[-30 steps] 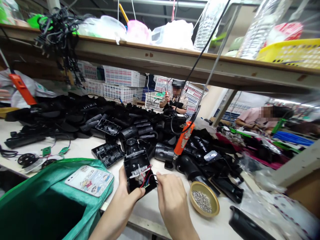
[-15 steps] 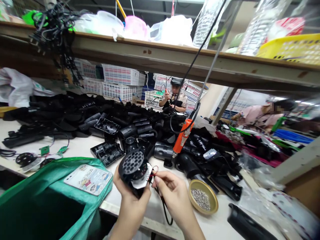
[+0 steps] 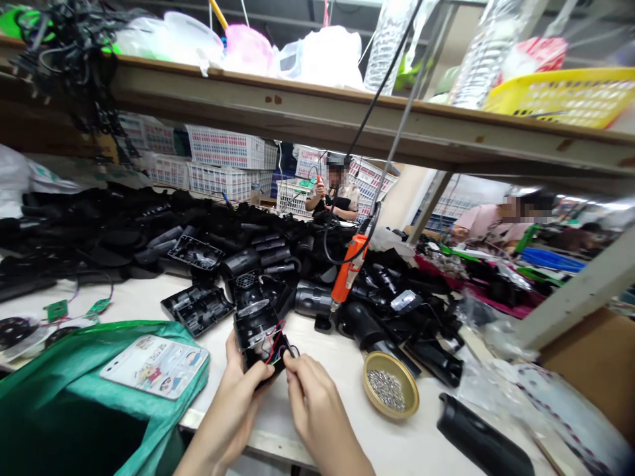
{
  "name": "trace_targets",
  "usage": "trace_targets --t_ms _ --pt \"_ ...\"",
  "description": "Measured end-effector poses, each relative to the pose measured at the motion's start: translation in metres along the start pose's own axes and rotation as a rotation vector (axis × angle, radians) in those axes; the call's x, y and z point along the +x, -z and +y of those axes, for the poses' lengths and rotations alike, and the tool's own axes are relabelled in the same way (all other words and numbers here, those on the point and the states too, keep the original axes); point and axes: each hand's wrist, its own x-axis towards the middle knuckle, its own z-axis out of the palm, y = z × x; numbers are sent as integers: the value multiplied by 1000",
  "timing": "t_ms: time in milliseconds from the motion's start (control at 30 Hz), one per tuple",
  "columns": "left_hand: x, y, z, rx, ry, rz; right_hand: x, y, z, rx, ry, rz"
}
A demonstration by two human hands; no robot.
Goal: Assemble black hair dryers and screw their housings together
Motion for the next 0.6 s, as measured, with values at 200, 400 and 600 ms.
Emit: trace_targets --t_ms 200,400,600 --pt "9 0 -14 -121 230 42 2 21 2 -69 -64 -90" --pt "9 -8 -20 -164 252 85 17 68 14 -93 -148 -132" --pt "9 -12 -18 -101 214 74 55 157 94 -466 -490 140"
